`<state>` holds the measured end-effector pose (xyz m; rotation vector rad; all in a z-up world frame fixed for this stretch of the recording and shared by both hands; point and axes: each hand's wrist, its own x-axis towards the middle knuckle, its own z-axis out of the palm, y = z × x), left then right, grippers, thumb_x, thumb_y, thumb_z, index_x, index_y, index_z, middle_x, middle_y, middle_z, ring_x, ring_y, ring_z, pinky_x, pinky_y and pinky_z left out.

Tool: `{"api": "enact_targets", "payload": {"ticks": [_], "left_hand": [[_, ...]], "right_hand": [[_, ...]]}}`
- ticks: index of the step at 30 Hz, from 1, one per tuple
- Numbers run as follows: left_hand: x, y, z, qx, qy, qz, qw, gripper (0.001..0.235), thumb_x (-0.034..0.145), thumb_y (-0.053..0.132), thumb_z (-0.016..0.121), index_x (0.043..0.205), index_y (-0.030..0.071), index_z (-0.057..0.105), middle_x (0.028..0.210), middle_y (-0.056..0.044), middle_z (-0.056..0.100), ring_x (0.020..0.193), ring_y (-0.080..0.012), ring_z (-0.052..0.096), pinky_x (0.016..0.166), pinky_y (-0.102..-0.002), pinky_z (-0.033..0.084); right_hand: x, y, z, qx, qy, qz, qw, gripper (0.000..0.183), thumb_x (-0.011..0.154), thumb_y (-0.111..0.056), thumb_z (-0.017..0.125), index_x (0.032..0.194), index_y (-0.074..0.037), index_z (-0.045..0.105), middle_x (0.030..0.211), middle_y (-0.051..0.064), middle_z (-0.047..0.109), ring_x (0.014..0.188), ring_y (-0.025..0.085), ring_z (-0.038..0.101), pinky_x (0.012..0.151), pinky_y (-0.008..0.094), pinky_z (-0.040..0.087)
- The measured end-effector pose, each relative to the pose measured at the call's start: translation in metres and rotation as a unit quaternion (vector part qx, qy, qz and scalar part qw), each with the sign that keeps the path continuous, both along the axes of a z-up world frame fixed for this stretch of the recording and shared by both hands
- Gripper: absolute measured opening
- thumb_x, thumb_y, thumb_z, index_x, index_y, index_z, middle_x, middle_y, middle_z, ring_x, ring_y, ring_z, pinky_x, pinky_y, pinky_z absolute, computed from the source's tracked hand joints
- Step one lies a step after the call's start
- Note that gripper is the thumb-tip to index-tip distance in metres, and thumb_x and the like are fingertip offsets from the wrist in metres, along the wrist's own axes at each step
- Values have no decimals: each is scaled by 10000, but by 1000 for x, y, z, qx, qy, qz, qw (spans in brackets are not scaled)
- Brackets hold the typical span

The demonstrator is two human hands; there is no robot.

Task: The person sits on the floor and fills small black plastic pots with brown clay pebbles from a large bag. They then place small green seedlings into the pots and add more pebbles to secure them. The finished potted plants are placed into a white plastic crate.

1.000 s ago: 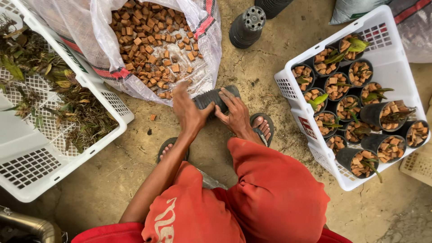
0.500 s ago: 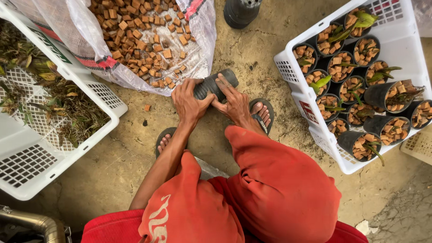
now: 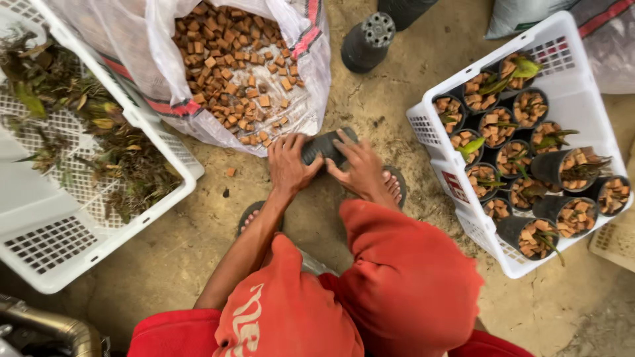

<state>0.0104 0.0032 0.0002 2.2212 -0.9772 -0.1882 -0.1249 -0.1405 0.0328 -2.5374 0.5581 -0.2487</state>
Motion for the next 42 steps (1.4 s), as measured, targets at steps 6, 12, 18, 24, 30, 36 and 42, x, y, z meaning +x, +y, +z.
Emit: {"api": "enact_targets", "payload": {"ticks": [6, 12, 18, 24, 30, 36, 42], "left_hand": [[-12, 7, -6, 61, -67, -131, 987, 691, 839, 515, 698, 1361, 70, 611, 1316, -110, 648, 1252, -301, 580, 1234, -524, 262], [4, 9, 0, 78, -61, -182, 978, 969, 696, 801, 715, 1351, 95, 607, 1313, -100, 643, 1207, -302, 574, 1126, -534, 308], [1, 20, -2, 56, -47, -170, 983, 939, 711, 772, 762, 1373, 123, 618, 1311, -52, 642, 1186, -279, 584, 1031, -464, 402], [-1, 32, -7, 6, -56, -179, 982, 887, 693, 738, 779, 1335, 144, 631, 1352, -15, 646, 1175, -264, 581, 1029, -454, 410], [5, 14, -1, 56, -56, -160, 984, 921, 678, 744, 788, 1351, 145, 596, 1306, -54, 638, 1170, -313, 578, 1027, -489, 388], [11, -6, 1, 88, -42, -184, 978, 1005, 625, 778, 786, 1366, 141, 551, 1333, -117, 618, 1202, -331, 560, 1056, -530, 338], [14, 5, -6, 84, 17, -224, 971, 970, 706, 765, 774, 1413, 133, 572, 1383, -106, 598, 1292, -330, 532, 1087, -497, 379]], "right_hand": [[10, -26, 1, -199, 194, 185, 942, 1140, 528, -481, 933, 1471, -99, 420, 1536, 148, 466, 1434, 340, 352, 1147, 586, 194], [23, -48, -23, -193, 230, 310, 902, 1027, 598, -534, 919, 1409, -73, 489, 1387, 120, 563, 1458, 306, 372, 1252, 618, 105], [9, -46, -26, -252, 193, 331, 889, 1023, 557, -508, 921, 1382, -45, 533, 1332, 132, 604, 1433, 334, 392, 1197, 577, 141], [0, -36, -16, -250, 200, 303, 897, 989, 569, -469, 901, 1391, -64, 530, 1349, 113, 609, 1421, 314, 425, 1187, 572, 179], [-12, -119, 64, -157, 260, 232, 924, 1080, 522, -610, 882, 1353, -21, 522, 1258, 211, 637, 1299, 333, 500, 1150, 601, 199], [-6, -113, 63, -173, 242, 160, 941, 992, 575, -499, 889, 1366, -33, 513, 1262, 168, 627, 1258, 309, 524, 1188, 576, 220], [2, -93, 11, -297, 273, 234, 885, 912, 580, -305, 904, 1389, -196, 498, 1321, 28, 582, 1369, 271, 469, 1177, 586, 237]]}}
